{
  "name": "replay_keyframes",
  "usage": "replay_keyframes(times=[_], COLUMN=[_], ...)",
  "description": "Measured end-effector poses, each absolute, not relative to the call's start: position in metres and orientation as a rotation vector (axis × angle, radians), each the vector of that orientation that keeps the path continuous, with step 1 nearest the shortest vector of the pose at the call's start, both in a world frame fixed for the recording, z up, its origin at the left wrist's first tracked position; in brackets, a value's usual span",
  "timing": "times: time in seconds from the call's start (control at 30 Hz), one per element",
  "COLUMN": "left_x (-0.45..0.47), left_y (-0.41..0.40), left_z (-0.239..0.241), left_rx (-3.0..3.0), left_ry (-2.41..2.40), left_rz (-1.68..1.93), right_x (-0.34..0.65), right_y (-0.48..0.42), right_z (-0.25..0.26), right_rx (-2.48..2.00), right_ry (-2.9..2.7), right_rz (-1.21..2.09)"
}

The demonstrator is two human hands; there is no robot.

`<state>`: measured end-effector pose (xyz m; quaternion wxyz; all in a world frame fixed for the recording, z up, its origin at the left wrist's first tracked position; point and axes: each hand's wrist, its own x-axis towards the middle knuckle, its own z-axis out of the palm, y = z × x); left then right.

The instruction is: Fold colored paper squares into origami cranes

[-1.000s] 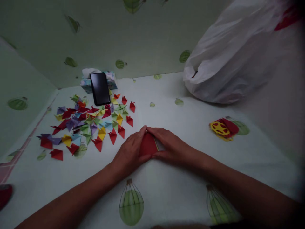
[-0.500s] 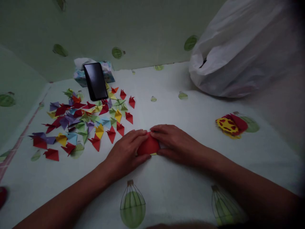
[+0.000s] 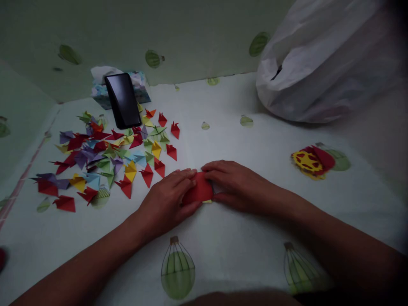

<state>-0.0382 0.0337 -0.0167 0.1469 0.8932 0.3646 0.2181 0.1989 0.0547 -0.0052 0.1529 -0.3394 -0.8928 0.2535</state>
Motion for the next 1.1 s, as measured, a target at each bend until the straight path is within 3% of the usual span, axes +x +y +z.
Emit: replay_keyframes(times=[0.2,0.57,1.1], left_x=[-0.041,-0.029,-0.032], left_y=[0.035,0.030,0.028], left_z=[-0.020,-0.011,-0.009], left_rx=[2.557,2.755,2.800], left_ry=[1.073,1.017,1.048], left_rz=[0.577,0.670,0.472], right_x=[0.199,0.190,0.188], right_y=[0.057,0.047,0.051], right_z=[-0.004,-0.007,-0.001], right_rx=[-0.986,-0.884,-0.815], right_ry=[-2.579,-2.692,-2.729], right_rz=[0.737,0.394,0.539])
